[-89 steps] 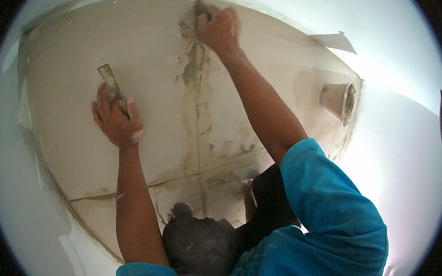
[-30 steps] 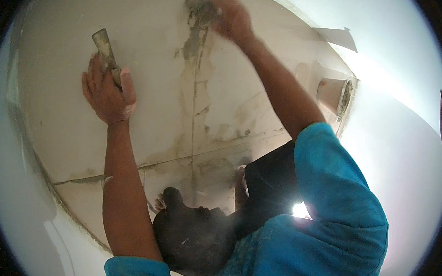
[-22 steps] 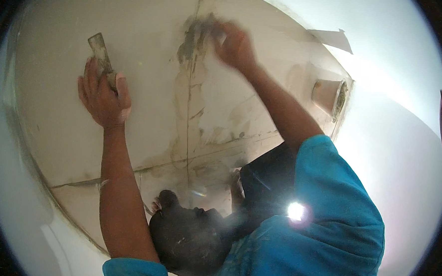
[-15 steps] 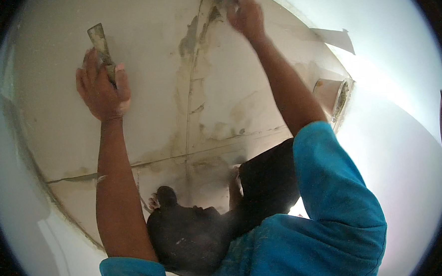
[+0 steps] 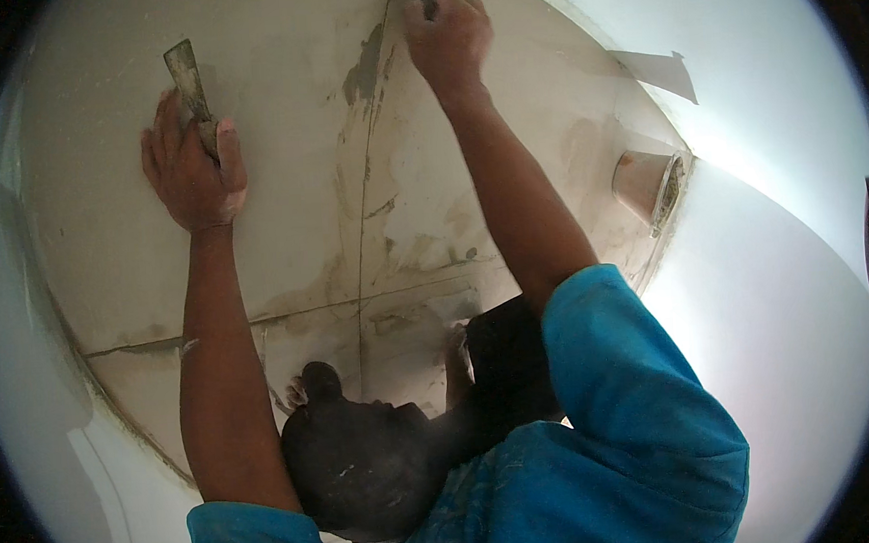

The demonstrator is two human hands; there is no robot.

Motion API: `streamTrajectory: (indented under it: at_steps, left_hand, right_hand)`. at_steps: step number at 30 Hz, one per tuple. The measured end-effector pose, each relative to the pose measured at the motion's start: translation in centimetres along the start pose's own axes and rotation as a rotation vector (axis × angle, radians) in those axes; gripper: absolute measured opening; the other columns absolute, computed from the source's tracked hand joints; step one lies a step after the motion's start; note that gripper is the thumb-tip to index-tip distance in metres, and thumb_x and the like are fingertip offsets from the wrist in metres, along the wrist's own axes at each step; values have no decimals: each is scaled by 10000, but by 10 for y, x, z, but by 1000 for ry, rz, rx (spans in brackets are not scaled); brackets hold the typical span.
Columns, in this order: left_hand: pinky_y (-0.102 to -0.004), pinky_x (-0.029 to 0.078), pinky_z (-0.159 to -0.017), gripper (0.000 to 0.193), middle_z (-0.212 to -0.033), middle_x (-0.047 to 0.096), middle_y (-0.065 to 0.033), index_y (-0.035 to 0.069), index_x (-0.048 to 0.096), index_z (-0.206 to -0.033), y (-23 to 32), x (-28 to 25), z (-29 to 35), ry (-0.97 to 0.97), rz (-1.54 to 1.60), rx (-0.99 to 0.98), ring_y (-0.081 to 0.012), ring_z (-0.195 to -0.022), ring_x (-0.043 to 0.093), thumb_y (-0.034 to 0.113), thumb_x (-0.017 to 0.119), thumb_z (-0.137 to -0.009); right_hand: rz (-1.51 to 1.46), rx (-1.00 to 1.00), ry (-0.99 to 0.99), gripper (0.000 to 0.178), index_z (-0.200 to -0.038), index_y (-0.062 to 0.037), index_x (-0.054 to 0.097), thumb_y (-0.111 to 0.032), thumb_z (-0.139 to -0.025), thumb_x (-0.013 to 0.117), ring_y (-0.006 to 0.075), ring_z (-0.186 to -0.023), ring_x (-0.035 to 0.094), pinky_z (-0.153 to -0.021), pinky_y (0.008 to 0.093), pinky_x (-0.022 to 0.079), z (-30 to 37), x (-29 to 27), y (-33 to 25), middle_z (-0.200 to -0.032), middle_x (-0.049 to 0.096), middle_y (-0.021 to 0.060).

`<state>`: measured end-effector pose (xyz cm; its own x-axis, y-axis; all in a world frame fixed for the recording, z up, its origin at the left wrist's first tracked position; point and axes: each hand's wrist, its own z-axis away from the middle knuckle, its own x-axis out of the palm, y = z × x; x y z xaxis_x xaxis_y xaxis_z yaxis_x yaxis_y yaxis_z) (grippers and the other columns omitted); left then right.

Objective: The person is applying a grout-like substance to the seams of a tiled floor using a small trowel and a larger flat tool. They scoop the substance from a bucket and spread it into the gaps between the tiles.

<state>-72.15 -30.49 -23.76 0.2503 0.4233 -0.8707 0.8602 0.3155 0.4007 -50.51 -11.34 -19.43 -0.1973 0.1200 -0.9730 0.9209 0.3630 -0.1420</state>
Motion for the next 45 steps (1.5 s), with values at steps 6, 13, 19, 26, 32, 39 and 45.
streamTrajectory:
  at_steps: [6, 13, 19, 26, 32, 39, 45]
  left_hand:
    - [-483, 194, -1114, 568, -1343, 476, -131, 20, 640, -1080, -10, -2, 6, -15, -44, 2, -252, -1310, 388, 501, 378, -929]
    - [-460, 180, -1125, 584, -1394, 427, -154, 14, 436, -1332, -6, -6, 4, -18, -19, 21, -282, -1318, 370, 431, 454, -922]
    - [-461, 188, -1122, 594, -1390, 427, -149, 22, 405, -1353, -16, -4, 8, -66, -108, 37, -287, -1301, 386, 433, 443, -926]
    - [-468, 197, -1116, 603, -1399, 416, -149, 27, 355, -1385, -5, -6, 5, 2, -18, 48, -305, -1290, 393, 421, 436, -937]
    - [-480, 208, -1107, 592, -1388, 424, -150, 31, 368, -1375, -8, -4, 5, 12, -8, 77, -318, -1281, 398, 429, 430, -941]
    - [-472, 215, -1111, 539, -1381, 441, -132, 27, 429, -1330, -7, -5, 3, -10, -50, 62, -289, -1281, 411, 405, 433, -947]
    - [-466, 206, -1118, 505, -1377, 445, -136, 21, 499, -1248, -8, -4, 3, 0, -30, 47, -278, -1290, 404, 410, 445, -930]
  right_hand:
    - [-54, -219, 70, 243, -937, -93, 687, -264, -791, 595, 331, -626, 605, -653, 435, 512, 27, 12, -56, -680, 628, 137]
    - [-179, -91, -95, 303, -1075, -45, 628, -225, -835, 585, 346, -938, 595, -807, 438, 474, -62, -7, 11, -966, 646, 194]
    - [-268, -375, -168, 293, -1043, -75, 655, -221, -788, 664, 318, -874, 619, -778, 413, 494, 23, -1, -27, -895, 662, 153]
    - [-111, 235, -3, 269, -1047, -55, 660, -186, -813, 628, 304, -875, 619, -780, 414, 487, -51, -17, 3, -925, 665, 160]
    - [-227, -80, 6, 289, -1084, -34, 640, -227, -881, 570, 332, -959, 600, -813, 428, 478, -63, 12, 1, -1000, 649, 181]
    - [-207, -600, -182, 372, -1132, -191, 654, -64, -782, 656, 227, -852, 598, -792, 352, 482, 37, -4, 25, -954, 679, 28]
    - [-457, -241, -408, 288, -1084, -95, 661, -145, -800, 661, 196, -734, 601, -703, 336, 492, 100, -54, -17, -877, 678, 99]
